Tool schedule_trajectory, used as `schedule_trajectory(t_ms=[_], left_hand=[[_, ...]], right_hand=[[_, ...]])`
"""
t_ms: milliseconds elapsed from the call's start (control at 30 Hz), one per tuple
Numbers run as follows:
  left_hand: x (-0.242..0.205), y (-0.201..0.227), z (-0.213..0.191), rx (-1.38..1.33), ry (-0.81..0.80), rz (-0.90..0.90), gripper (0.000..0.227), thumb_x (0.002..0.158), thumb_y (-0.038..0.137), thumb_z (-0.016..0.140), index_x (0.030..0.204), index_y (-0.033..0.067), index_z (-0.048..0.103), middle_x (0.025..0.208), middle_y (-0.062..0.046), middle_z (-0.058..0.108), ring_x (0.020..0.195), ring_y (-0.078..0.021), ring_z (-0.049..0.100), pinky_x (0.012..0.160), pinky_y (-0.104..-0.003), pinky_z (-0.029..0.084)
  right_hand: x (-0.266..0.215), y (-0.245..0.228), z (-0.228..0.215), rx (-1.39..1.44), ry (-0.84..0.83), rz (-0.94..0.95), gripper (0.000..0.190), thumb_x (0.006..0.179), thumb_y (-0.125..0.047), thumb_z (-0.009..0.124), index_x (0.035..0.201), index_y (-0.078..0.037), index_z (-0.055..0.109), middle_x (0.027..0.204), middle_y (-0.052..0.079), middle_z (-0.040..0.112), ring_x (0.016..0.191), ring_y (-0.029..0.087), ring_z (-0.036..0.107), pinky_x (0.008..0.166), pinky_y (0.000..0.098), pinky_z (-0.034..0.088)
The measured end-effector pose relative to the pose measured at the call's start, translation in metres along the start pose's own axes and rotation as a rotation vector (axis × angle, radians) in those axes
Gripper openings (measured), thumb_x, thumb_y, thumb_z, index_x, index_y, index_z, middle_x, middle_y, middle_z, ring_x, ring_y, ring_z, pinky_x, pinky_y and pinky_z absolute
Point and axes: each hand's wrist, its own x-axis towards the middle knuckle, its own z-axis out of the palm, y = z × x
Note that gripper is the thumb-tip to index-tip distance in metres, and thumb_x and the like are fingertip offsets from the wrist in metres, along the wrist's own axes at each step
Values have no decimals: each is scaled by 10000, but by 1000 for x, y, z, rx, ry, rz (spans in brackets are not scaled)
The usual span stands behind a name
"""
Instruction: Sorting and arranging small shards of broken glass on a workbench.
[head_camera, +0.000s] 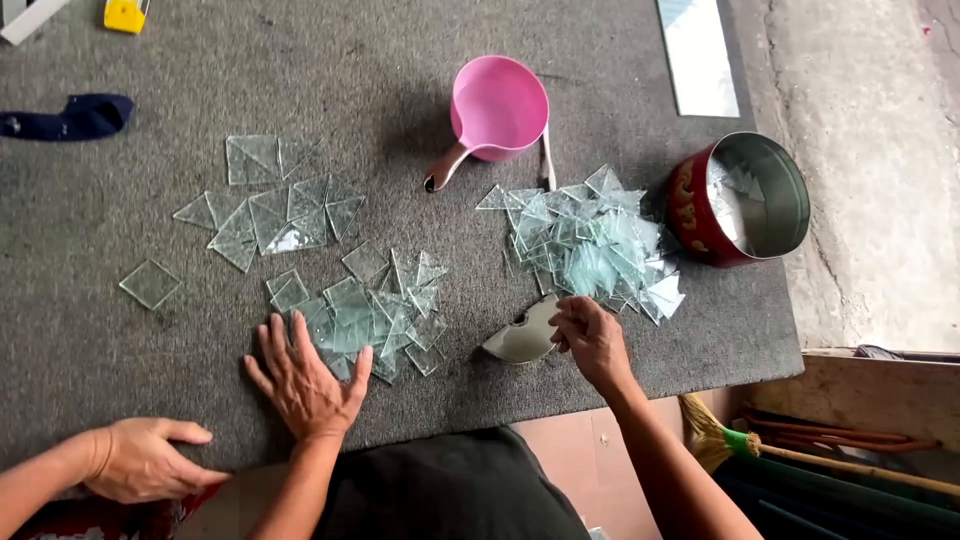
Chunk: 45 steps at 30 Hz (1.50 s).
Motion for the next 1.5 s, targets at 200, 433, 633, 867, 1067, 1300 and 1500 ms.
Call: schedule_trajectory(t_ms=[200,433,633,867,1067,1300,1500], left_hand=[[-2,-8,9,25,-3,11,1108,927,792,516,1715,16,468,1739,-309,433,1668,-496,327,1305,-690,147],[-1,-9,9,30,-11,12,1118,878,744,600,1715,15,466,1748,-304,421,1678,-489,305,1312,-688,123],[-5,-12,7,7,-33,5,1138,880,769,577,1716,5,470,1739,-325,433,1674,-505,306,1312,-685,94],[0,-4,9,-40,-5,-22,1150,911,831,511,1728,24,448,1740,-322,429,1663,-510,317,1304,-693,108],[2,-3,7,-5,-17,-16,1125,846,707,641,1712,14,453,1742,-303,422,1661,-506,326,1299,-706,138],[-3,-6,4,-4,-22,-24,1166,786,697,695,1700,9,472,1743,-297,423,1659,-502,335,1305,-708,131],[-5,-8,7,1,-21,-11,1163,831,756,617,1706,0,485,1743,-306,433,1666,-501,327,1307,-697,124]], right_hand=[[5,52,14,-373,149,-522,224,993,28,733,1180,-45,832,1042,181,842,818,328,841,655,372,680],[-18,79,35,-858,-87,-808,356,1027,-12,527,1224,-123,802,1135,141,668,942,313,726,757,409,646],[-7,60,31,-1005,-63,-805,310,1040,-25,509,1160,-87,789,1027,104,605,872,279,663,712,381,568],[10,44,31,-1156,-134,-855,294,1055,-9,454,1160,-75,721,1040,78,573,886,267,652,686,402,541],[11,33,21,-1368,-176,-691,341,1131,-57,417,1179,-132,745,1059,41,631,926,195,673,772,321,567],[10,50,10,-989,-72,-874,404,1040,-44,421,1165,-114,798,978,64,591,824,265,680,709,393,588],[16,61,4,-995,-9,-918,313,1021,-114,545,1191,-174,800,1018,30,585,839,299,682,720,451,594]])
